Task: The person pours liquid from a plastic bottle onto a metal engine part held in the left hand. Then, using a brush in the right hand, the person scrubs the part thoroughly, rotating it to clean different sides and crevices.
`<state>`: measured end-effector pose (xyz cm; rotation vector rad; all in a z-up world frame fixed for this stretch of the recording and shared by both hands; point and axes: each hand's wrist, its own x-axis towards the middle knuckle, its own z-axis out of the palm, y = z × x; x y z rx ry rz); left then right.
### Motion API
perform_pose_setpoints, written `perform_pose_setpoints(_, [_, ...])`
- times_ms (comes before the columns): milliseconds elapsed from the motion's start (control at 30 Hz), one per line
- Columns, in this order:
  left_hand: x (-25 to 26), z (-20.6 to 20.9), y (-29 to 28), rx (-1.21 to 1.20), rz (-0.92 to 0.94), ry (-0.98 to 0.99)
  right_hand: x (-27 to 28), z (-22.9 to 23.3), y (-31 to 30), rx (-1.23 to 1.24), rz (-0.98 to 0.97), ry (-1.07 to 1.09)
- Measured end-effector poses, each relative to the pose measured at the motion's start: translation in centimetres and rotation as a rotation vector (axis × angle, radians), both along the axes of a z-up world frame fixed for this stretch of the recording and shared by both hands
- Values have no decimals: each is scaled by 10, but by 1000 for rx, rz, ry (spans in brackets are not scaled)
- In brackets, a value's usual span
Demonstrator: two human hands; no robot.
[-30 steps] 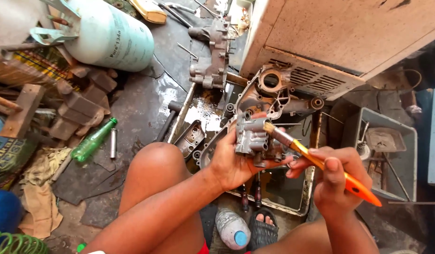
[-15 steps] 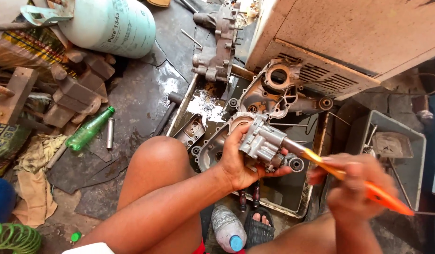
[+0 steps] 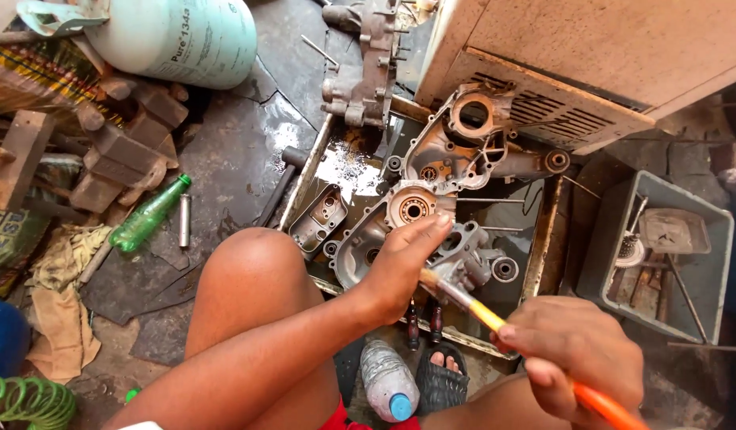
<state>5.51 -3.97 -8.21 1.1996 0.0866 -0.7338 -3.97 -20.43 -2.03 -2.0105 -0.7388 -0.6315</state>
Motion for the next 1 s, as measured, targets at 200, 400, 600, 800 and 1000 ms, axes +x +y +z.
perform_pose_setpoints(200, [-1, -19, -4, -143, 101, -29, -3, -1, -5, -80, -255, -128])
perform_pose_setpoints(400, [1, -21, 2, -44, 104, -79, -1, -12, -3, 84, -235, -39])
perform_pose_setpoints(600, [3, -9, 8, 73, 67, -177, 2, -4, -2, -60, -24, -66])
perform_pose_setpoints(800, [3, -12, 8, 78, 87, -185, -1, 4, -5, -129, -30, -59])
perform_pose_setpoints(1000, [1, -10, 9, -94, 92, -33, 5, -2, -5, -115, -179, -151])
